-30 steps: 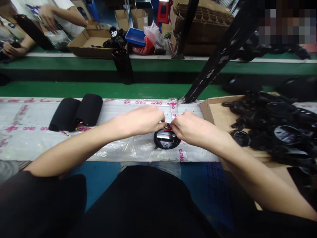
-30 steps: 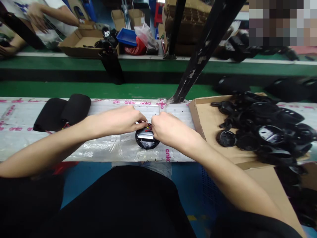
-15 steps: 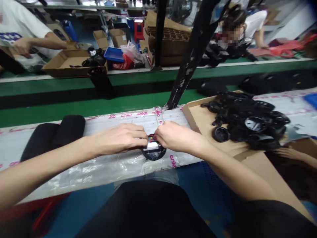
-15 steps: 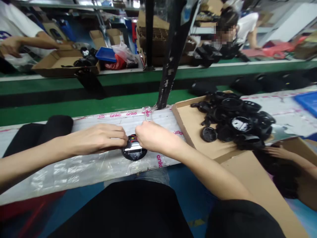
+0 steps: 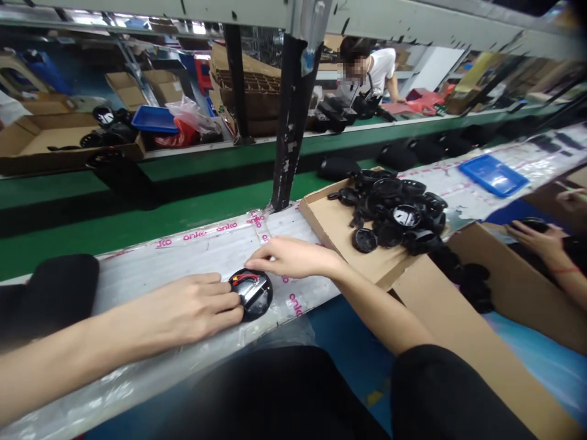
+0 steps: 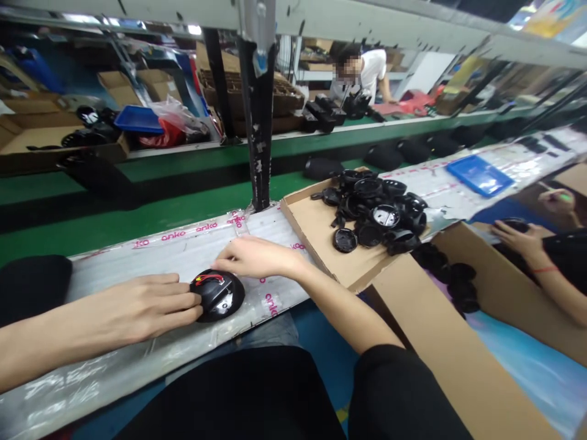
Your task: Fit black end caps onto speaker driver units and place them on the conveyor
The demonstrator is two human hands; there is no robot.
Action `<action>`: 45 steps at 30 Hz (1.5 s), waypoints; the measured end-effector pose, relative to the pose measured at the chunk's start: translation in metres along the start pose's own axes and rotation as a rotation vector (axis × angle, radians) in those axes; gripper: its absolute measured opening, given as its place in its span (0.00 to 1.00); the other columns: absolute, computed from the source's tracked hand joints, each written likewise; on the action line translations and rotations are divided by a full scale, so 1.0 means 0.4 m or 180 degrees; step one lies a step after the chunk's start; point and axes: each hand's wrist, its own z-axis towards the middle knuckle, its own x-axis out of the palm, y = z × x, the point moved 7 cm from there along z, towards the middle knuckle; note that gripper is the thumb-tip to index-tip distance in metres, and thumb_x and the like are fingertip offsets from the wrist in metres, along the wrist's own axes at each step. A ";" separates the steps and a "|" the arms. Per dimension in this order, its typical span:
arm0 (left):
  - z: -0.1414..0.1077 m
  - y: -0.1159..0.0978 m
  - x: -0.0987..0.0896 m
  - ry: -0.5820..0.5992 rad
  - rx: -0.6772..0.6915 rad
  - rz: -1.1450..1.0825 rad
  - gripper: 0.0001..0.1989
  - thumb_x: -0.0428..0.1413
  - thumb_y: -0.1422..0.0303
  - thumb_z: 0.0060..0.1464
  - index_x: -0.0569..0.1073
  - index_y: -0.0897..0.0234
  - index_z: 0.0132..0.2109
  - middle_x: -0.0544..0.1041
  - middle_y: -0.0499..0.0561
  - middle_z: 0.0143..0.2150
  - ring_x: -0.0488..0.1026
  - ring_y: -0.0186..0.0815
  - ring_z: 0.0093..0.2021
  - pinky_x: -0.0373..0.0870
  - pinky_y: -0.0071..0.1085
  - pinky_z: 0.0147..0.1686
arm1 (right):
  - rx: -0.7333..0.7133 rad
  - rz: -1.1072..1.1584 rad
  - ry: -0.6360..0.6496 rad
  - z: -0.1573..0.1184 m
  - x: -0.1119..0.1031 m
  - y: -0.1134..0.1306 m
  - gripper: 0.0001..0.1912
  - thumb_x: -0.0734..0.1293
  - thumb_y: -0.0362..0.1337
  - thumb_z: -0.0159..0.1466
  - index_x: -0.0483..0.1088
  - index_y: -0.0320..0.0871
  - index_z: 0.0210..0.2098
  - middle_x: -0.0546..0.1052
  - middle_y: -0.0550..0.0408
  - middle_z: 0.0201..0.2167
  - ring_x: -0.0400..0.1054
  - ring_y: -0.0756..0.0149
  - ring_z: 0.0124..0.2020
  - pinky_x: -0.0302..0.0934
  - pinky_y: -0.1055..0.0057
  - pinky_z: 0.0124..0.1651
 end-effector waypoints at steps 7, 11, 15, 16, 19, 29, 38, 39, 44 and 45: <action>-0.057 -0.016 -0.024 -0.0503 -0.1537 -0.0192 0.21 0.59 0.60 0.71 0.68 0.55 0.67 0.82 0.55 0.51 0.80 0.46 0.45 0.74 0.41 0.45 | 0.2554 -0.0886 -0.1817 -0.383 -0.128 -0.380 0.14 0.68 0.48 0.68 0.74 0.46 0.32 0.80 0.45 0.32 0.76 0.47 0.37 0.69 0.49 0.45; -0.073 -0.017 0.042 -0.1610 -0.2789 -0.0842 0.56 0.71 0.39 0.48 0.56 0.56 0.73 0.71 0.65 0.65 0.75 0.58 0.62 0.79 0.53 0.56 | 0.2652 -0.0969 -0.1848 -0.502 -0.093 -0.536 0.10 0.72 0.41 0.55 0.67 0.49 0.25 0.73 0.52 0.27 0.76 0.44 0.36 0.70 0.43 0.45; -0.054 -0.007 0.177 -0.2454 -0.3214 -0.1629 0.55 0.75 0.49 0.50 0.51 0.53 0.74 0.68 0.64 0.67 0.76 0.55 0.63 0.80 0.54 0.59 | 0.2087 -0.0936 -0.1995 -0.499 -0.062 -0.554 0.07 0.70 0.42 0.57 0.69 0.50 0.26 0.76 0.44 0.34 0.75 0.32 0.50 0.65 0.35 0.58; -0.052 0.002 0.197 -0.2566 -0.3153 -0.1848 0.53 0.74 0.53 0.51 0.51 0.52 0.73 0.68 0.63 0.67 0.75 0.54 0.64 0.78 0.55 0.62 | 0.1944 -0.0956 -0.2069 -0.488 -0.063 -0.534 0.07 0.70 0.44 0.58 0.70 0.50 0.28 0.77 0.41 0.40 0.73 0.29 0.56 0.62 0.33 0.63; -0.056 0.030 0.204 -0.2489 -0.2723 -0.2418 0.48 0.73 0.60 0.54 0.52 0.52 0.71 0.70 0.62 0.68 0.73 0.52 0.69 0.75 0.52 0.67 | 0.1421 -0.0538 -0.2218 -0.438 -0.064 -0.431 0.12 0.70 0.50 0.64 0.68 0.50 0.33 0.75 0.41 0.61 0.65 0.34 0.70 0.59 0.37 0.70; -0.020 0.009 0.048 -0.2402 -0.3127 -0.0251 0.13 0.64 0.57 0.67 0.78 0.63 0.39 0.75 0.59 0.51 0.75 0.49 0.56 0.69 0.51 0.57 | 0.1326 -0.0770 -0.1327 -0.185 0.125 -0.170 0.19 0.67 0.55 0.72 0.69 0.46 0.48 0.81 0.42 0.48 0.79 0.43 0.48 0.73 0.48 0.50; 0.071 0.000 0.073 -0.2286 -0.3323 -0.0037 0.20 0.64 0.50 0.66 0.78 0.63 0.49 0.81 0.59 0.51 0.76 0.49 0.54 0.57 0.50 0.59 | 0.0280 -0.1667 -0.0813 -0.188 0.240 -0.227 0.44 0.66 0.21 0.57 0.60 0.46 0.72 0.59 0.37 0.78 0.54 0.34 0.79 0.58 0.32 0.74; 0.076 -0.002 0.073 -0.2377 -0.3254 -0.0043 0.16 0.63 0.53 0.68 0.78 0.63 0.48 0.82 0.58 0.50 0.77 0.48 0.54 0.57 0.49 0.59 | 0.0155 -0.1509 -0.0758 -0.186 0.243 -0.229 0.45 0.63 0.20 0.57 0.59 0.46 0.73 0.60 0.37 0.78 0.56 0.37 0.78 0.59 0.34 0.74; 0.074 -0.007 0.068 -0.2793 -0.2906 -0.0055 0.05 0.62 0.65 0.71 0.78 0.62 0.46 0.87 0.50 0.42 0.81 0.41 0.50 0.56 0.48 0.59 | 0.0423 -0.0108 -0.1129 -0.192 0.180 -0.243 0.40 0.69 0.32 0.65 0.57 0.49 0.74 0.67 0.39 0.71 0.68 0.45 0.69 0.66 0.41 0.71; 0.070 -0.007 0.067 -0.2845 -0.2880 -0.0088 0.05 0.62 0.65 0.71 0.78 0.62 0.47 0.87 0.50 0.42 0.82 0.40 0.49 0.56 0.48 0.59 | 0.0524 0.0300 -0.1289 -0.200 0.163 -0.246 0.41 0.71 0.36 0.65 0.55 0.51 0.75 0.67 0.40 0.70 0.70 0.46 0.67 0.68 0.43 0.69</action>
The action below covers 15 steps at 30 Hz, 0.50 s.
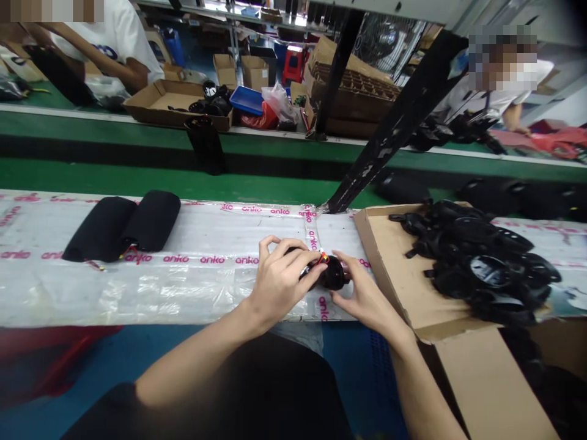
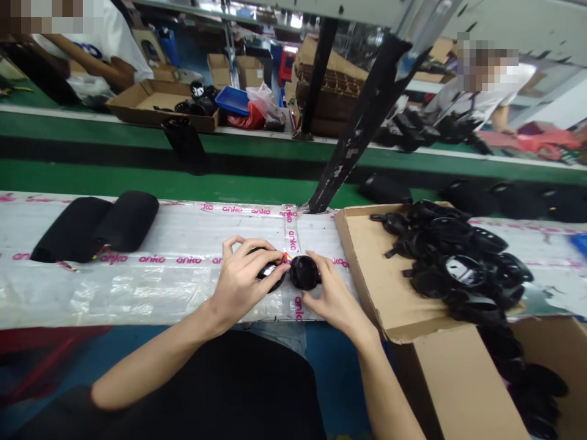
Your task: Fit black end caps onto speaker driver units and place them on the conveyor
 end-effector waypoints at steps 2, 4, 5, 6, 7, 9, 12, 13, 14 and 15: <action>0.000 0.005 -0.003 0.0025 -0.0047 -0.0112 0.05 0.62 0.65 0.71 0.79 0.61 0.48 0.88 0.49 0.43 0.82 0.39 0.47 0.56 0.47 0.59 | 0.0178 0.0854 -0.0222 -0.003 -0.025 0.002 0.42 0.72 0.44 0.66 0.54 0.52 0.76 0.66 0.41 0.72 0.71 0.47 0.67 0.70 0.46 0.67; 0.005 0.005 -0.002 0.0105 -0.0087 -0.0179 0.08 0.64 0.61 0.69 0.80 0.61 0.47 0.88 0.49 0.42 0.82 0.40 0.47 0.57 0.47 0.59 | 0.0144 0.1702 -0.0341 -0.005 -0.030 0.013 0.40 0.68 0.51 0.67 0.56 0.51 0.74 0.65 0.41 0.74 0.68 0.45 0.70 0.68 0.45 0.69; 0.009 0.002 0.000 0.0149 -0.0075 -0.0172 0.11 0.66 0.58 0.67 0.80 0.61 0.46 0.87 0.49 0.41 0.82 0.41 0.47 0.57 0.47 0.58 | 0.0104 0.2051 -0.0334 -0.003 -0.024 0.021 0.39 0.66 0.53 0.67 0.57 0.50 0.74 0.66 0.41 0.74 0.67 0.43 0.71 0.67 0.44 0.70; 0.014 -0.002 0.003 0.0208 -0.0047 -0.0140 0.14 0.67 0.56 0.65 0.79 0.62 0.44 0.87 0.49 0.40 0.81 0.42 0.46 0.57 0.47 0.58 | 0.0093 0.2318 -0.0312 0.000 -0.016 0.029 0.40 0.63 0.55 0.67 0.57 0.49 0.74 0.68 0.40 0.73 0.68 0.42 0.71 0.66 0.43 0.69; 0.019 -0.006 0.008 0.0273 -0.0008 -0.0093 0.15 0.68 0.55 0.64 0.79 0.62 0.43 0.87 0.49 0.38 0.81 0.42 0.45 0.57 0.47 0.57 | 0.0124 0.2487 -0.0280 0.005 -0.006 0.037 0.41 0.60 0.56 0.66 0.57 0.47 0.74 0.71 0.39 0.71 0.69 0.40 0.69 0.67 0.41 0.68; 0.029 -0.012 0.018 0.0386 0.0063 -0.0004 0.12 0.66 0.58 0.65 0.78 0.61 0.40 0.86 0.47 0.36 0.80 0.40 0.42 0.57 0.47 0.57 | 0.0226 0.2544 -0.0238 0.018 0.010 0.054 0.44 0.57 0.58 0.65 0.57 0.45 0.75 0.76 0.37 0.65 0.72 0.38 0.66 0.69 0.40 0.65; 0.037 -0.016 0.021 0.0425 0.0146 0.0034 0.07 0.60 0.66 0.69 0.77 0.61 0.39 0.86 0.47 0.36 0.79 0.38 0.40 0.58 0.47 0.57 | 0.0284 0.2323 -0.0295 0.035 0.009 0.080 0.46 0.53 0.59 0.66 0.57 0.42 0.76 0.81 0.37 0.58 0.74 0.38 0.64 0.69 0.40 0.64; 0.037 -0.016 0.018 0.0415 0.0176 0.0023 0.07 0.59 0.67 0.69 0.78 0.61 0.39 0.86 0.47 0.36 0.79 0.38 0.40 0.58 0.46 0.56 | 0.0277 0.2272 -0.0300 0.038 0.006 0.088 0.46 0.51 0.59 0.66 0.56 0.42 0.77 0.81 0.38 0.58 0.74 0.39 0.63 0.68 0.40 0.65; 0.035 -0.017 0.015 0.0426 0.0200 0.0003 0.07 0.58 0.68 0.70 0.78 0.61 0.41 0.86 0.47 0.36 0.79 0.38 0.41 0.58 0.46 0.56 | 0.0265 0.2259 -0.0301 0.040 0.001 0.094 0.46 0.51 0.59 0.67 0.56 0.42 0.77 0.81 0.38 0.59 0.75 0.39 0.63 0.68 0.40 0.65; 0.033 -0.017 0.012 0.0448 0.0218 -0.0022 0.07 0.57 0.68 0.72 0.78 0.61 0.42 0.86 0.47 0.36 0.79 0.38 0.42 0.58 0.45 0.56 | 0.0250 0.2285 -0.0304 0.040 -0.003 0.098 0.46 0.51 0.59 0.67 0.55 0.42 0.78 0.80 0.38 0.61 0.75 0.40 0.63 0.68 0.41 0.65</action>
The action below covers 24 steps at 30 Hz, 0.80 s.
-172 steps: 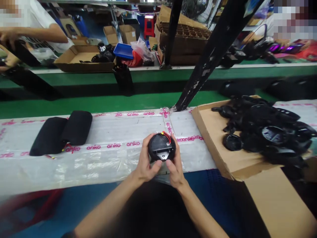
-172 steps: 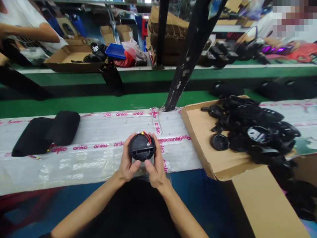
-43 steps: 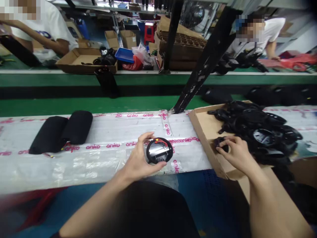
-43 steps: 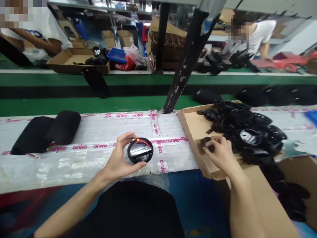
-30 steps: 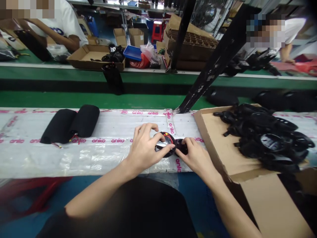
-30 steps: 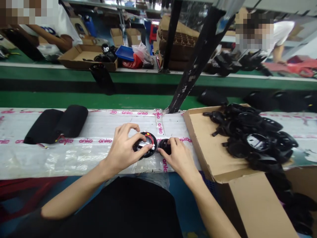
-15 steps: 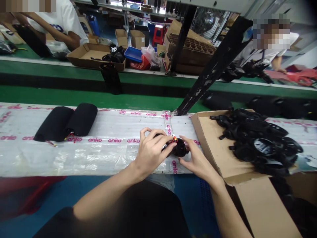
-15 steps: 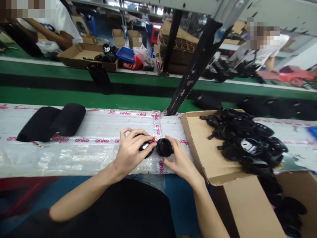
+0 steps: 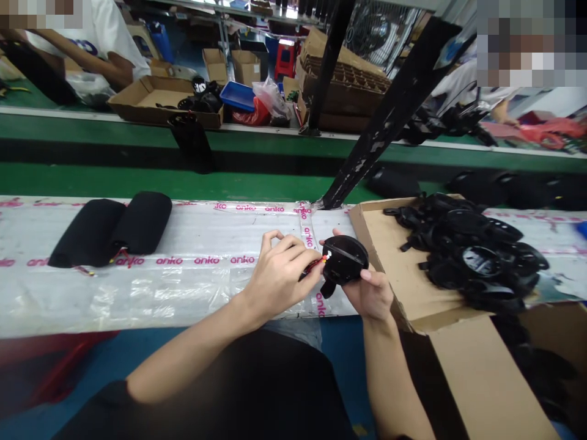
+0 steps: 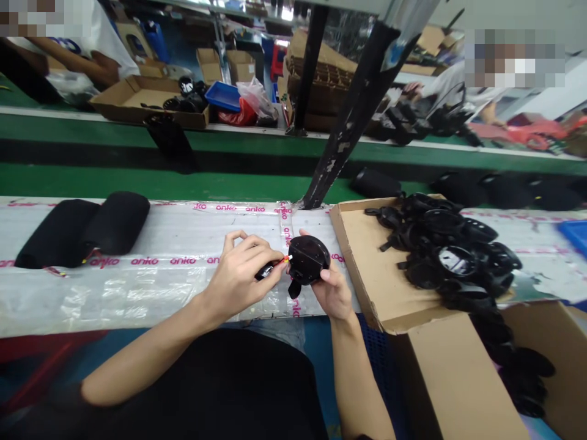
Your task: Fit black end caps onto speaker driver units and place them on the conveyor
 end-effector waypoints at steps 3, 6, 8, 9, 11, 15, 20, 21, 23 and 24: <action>-0.008 0.000 -0.007 0.0088 0.0030 -0.0082 0.07 0.56 0.69 0.74 0.79 0.62 0.46 0.87 0.48 0.39 0.79 0.37 0.43 0.58 0.44 0.55 | -0.0041 0.0187 0.0007 -0.007 -0.006 0.011 0.47 0.56 0.58 0.66 0.51 0.44 0.79 0.77 0.40 0.66 0.75 0.41 0.64 0.69 0.41 0.66; -0.011 0.003 -0.012 0.0075 -0.0019 -0.0098 0.08 0.56 0.69 0.74 0.79 0.62 0.46 0.87 0.48 0.40 0.79 0.37 0.43 0.58 0.44 0.55 | -0.0142 0.0097 0.0045 -0.022 -0.010 0.019 0.48 0.59 0.60 0.66 0.51 0.45 0.79 0.73 0.39 0.70 0.73 0.39 0.65 0.68 0.41 0.67; -0.010 0.006 -0.010 0.0061 -0.0066 -0.0089 0.08 0.55 0.68 0.74 0.79 0.62 0.45 0.87 0.48 0.39 0.79 0.37 0.43 0.58 0.44 0.54 | -0.0271 -0.0117 0.0030 -0.034 -0.012 0.028 0.48 0.62 0.63 0.66 0.54 0.47 0.78 0.71 0.41 0.72 0.71 0.38 0.68 0.65 0.40 0.70; -0.010 0.006 -0.008 0.0059 -0.0069 -0.0085 0.08 0.55 0.68 0.74 0.79 0.62 0.45 0.87 0.48 0.39 0.79 0.38 0.43 0.58 0.44 0.54 | -0.0351 -0.0241 -0.0008 -0.041 -0.013 0.035 0.48 0.63 0.64 0.65 0.56 0.48 0.77 0.70 0.42 0.73 0.69 0.38 0.70 0.63 0.40 0.72; -0.009 0.005 -0.004 0.0051 -0.0035 -0.0083 0.08 0.56 0.68 0.74 0.79 0.62 0.44 0.87 0.48 0.39 0.79 0.38 0.43 0.58 0.45 0.54 | -0.0510 -0.0517 -0.0158 -0.055 -0.012 0.054 0.46 0.67 0.64 0.65 0.59 0.49 0.76 0.69 0.44 0.74 0.65 0.39 0.73 0.59 0.41 0.75; -0.007 0.007 -0.005 -0.0053 -0.0068 -0.0049 0.09 0.56 0.68 0.73 0.78 0.62 0.42 0.87 0.48 0.38 0.79 0.38 0.41 0.57 0.45 0.53 | -0.0670 -0.0987 -0.0431 -0.079 0.001 0.091 0.44 0.68 0.61 0.68 0.59 0.50 0.76 0.68 0.44 0.74 0.65 0.40 0.72 0.64 0.45 0.72; -0.002 0.001 -0.004 0.0146 0.0210 0.0038 0.09 0.55 0.68 0.74 0.79 0.62 0.44 0.85 0.48 0.37 0.78 0.39 0.44 0.58 0.45 0.53 | -0.0763 -0.1057 -0.0233 -0.084 0.008 0.110 0.40 0.68 0.59 0.70 0.61 0.51 0.75 0.68 0.45 0.74 0.65 0.40 0.73 0.65 0.45 0.72; -0.001 0.000 -0.003 0.0217 0.0281 0.0071 0.09 0.54 0.68 0.75 0.79 0.62 0.45 0.85 0.49 0.37 0.78 0.40 0.44 0.58 0.44 0.53 | -0.0783 -0.1059 -0.0158 -0.081 0.004 0.111 0.40 0.68 0.59 0.70 0.61 0.52 0.75 0.68 0.45 0.74 0.63 0.40 0.74 0.64 0.44 0.73; 0.000 0.002 -0.001 0.0332 0.0358 0.0080 0.10 0.54 0.68 0.75 0.80 0.63 0.45 0.85 0.50 0.38 0.77 0.40 0.46 0.58 0.44 0.53 | -0.0785 -0.1117 0.0033 -0.073 -0.006 0.110 0.39 0.69 0.58 0.70 0.62 0.54 0.75 0.67 0.47 0.75 0.62 0.41 0.75 0.62 0.44 0.74; 0.001 0.004 0.000 0.0365 0.0357 0.0033 0.10 0.54 0.68 0.75 0.80 0.63 0.45 0.85 0.50 0.38 0.77 0.40 0.46 0.59 0.44 0.53 | -0.0786 -0.1145 0.0129 -0.068 -0.011 0.109 0.38 0.69 0.58 0.70 0.63 0.54 0.75 0.67 0.47 0.75 0.62 0.41 0.76 0.62 0.44 0.74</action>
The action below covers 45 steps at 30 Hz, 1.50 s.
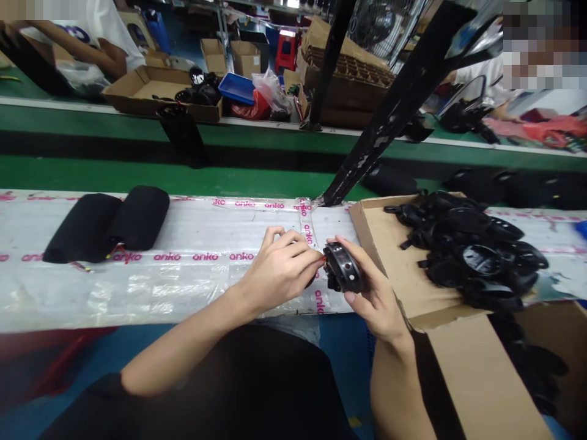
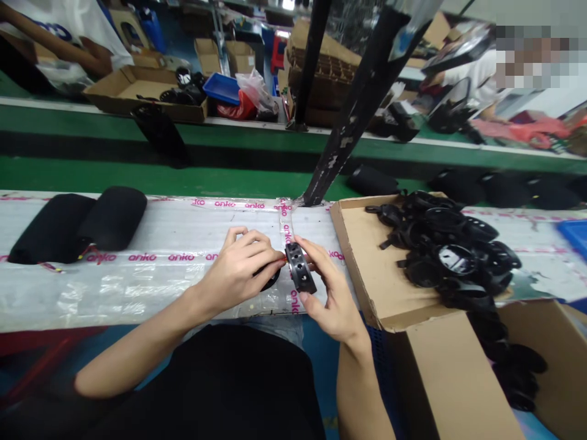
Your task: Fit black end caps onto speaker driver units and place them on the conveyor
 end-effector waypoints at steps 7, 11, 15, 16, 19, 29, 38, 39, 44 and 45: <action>-0.008 0.032 0.004 -0.0183 -0.0550 -0.0690 0.03 0.61 0.68 0.70 0.79 0.61 0.46 0.86 0.45 0.40 0.79 0.38 0.47 0.58 0.42 0.54 | -0.0068 0.0546 0.0269 0.019 -0.007 -0.021 0.35 0.72 0.55 0.68 0.66 0.58 0.72 0.71 0.52 0.74 0.64 0.46 0.75 0.62 0.47 0.75; -0.012 0.028 0.002 -0.0287 -0.0426 -0.0763 0.04 0.62 0.70 0.68 0.76 0.61 0.48 0.86 0.46 0.41 0.80 0.38 0.46 0.60 0.42 0.55 | 0.0051 0.0778 0.0222 0.018 -0.005 -0.044 0.37 0.73 0.56 0.67 0.68 0.57 0.72 0.72 0.52 0.73 0.64 0.45 0.74 0.57 0.46 0.77; -0.013 0.004 -0.007 -0.0584 0.0024 -0.0265 0.03 0.60 0.73 0.65 0.76 0.60 0.43 0.84 0.45 0.35 0.79 0.38 0.41 0.61 0.43 0.54 | 0.0142 0.1057 0.0173 0.015 -0.006 -0.067 0.38 0.73 0.58 0.66 0.69 0.56 0.72 0.73 0.52 0.72 0.66 0.41 0.73 0.54 0.44 0.78; -0.013 0.001 -0.008 -0.0668 0.0087 -0.0183 0.04 0.60 0.73 0.64 0.76 0.60 0.42 0.84 0.44 0.33 0.79 0.38 0.40 0.61 0.44 0.53 | 0.0153 0.1106 0.0154 0.015 -0.007 -0.070 0.37 0.73 0.58 0.66 0.70 0.56 0.71 0.73 0.52 0.72 0.66 0.40 0.73 0.53 0.44 0.78; -0.011 0.001 -0.009 -0.0856 0.0077 -0.0209 0.04 0.60 0.75 0.60 0.75 0.60 0.40 0.82 0.43 0.30 0.79 0.36 0.37 0.61 0.44 0.53 | 0.0206 0.1154 0.0113 0.018 -0.007 -0.080 0.36 0.74 0.58 0.65 0.72 0.56 0.70 0.74 0.52 0.71 0.66 0.40 0.73 0.54 0.45 0.78; -0.007 0.035 -0.001 -0.0683 -0.0266 -0.1041 0.03 0.63 0.73 0.63 0.77 0.61 0.41 0.85 0.45 0.36 0.82 0.35 0.39 0.64 0.39 0.50 | 0.0176 0.1038 0.0167 0.030 -0.002 -0.079 0.39 0.75 0.57 0.65 0.70 0.54 0.71 0.74 0.50 0.71 0.67 0.42 0.73 0.56 0.45 0.78; -0.022 0.013 -0.012 -0.0417 -0.0145 -0.0471 0.01 0.60 0.70 0.71 0.75 0.62 0.46 0.86 0.49 0.41 0.83 0.40 0.47 0.60 0.42 0.54 | 0.0280 0.0775 0.0005 0.012 0.001 -0.021 0.38 0.77 0.54 0.65 0.71 0.50 0.70 0.80 0.46 0.65 0.80 0.47 0.58 0.73 0.53 0.64; -0.025 0.012 -0.015 -0.0380 -0.0174 -0.0498 0.01 0.60 0.69 0.71 0.76 0.62 0.47 0.86 0.49 0.42 0.83 0.40 0.48 0.59 0.43 0.55 | 0.0312 0.0808 -0.0036 0.011 0.002 -0.016 0.37 0.78 0.53 0.65 0.72 0.50 0.69 0.80 0.46 0.65 0.81 0.48 0.56 0.76 0.55 0.61; -0.039 0.042 -0.018 -0.0317 -0.0603 -0.1130 0.02 0.62 0.69 0.70 0.77 0.60 0.48 0.87 0.48 0.45 0.84 0.37 0.47 0.62 0.41 0.57 | 0.0331 0.1033 -0.0116 0.014 0.014 0.009 0.42 0.79 0.55 0.63 0.66 0.58 0.72 0.77 0.49 0.66 0.82 0.53 0.50 0.80 0.60 0.49; -0.039 0.044 -0.018 -0.0348 -0.0614 -0.1134 0.00 0.62 0.69 0.70 0.78 0.60 0.46 0.87 0.47 0.44 0.84 0.37 0.47 0.62 0.41 0.57 | 0.0312 0.1062 -0.0085 0.014 0.018 0.014 0.42 0.79 0.55 0.62 0.66 0.59 0.71 0.77 0.49 0.66 0.82 0.54 0.49 0.80 0.60 0.47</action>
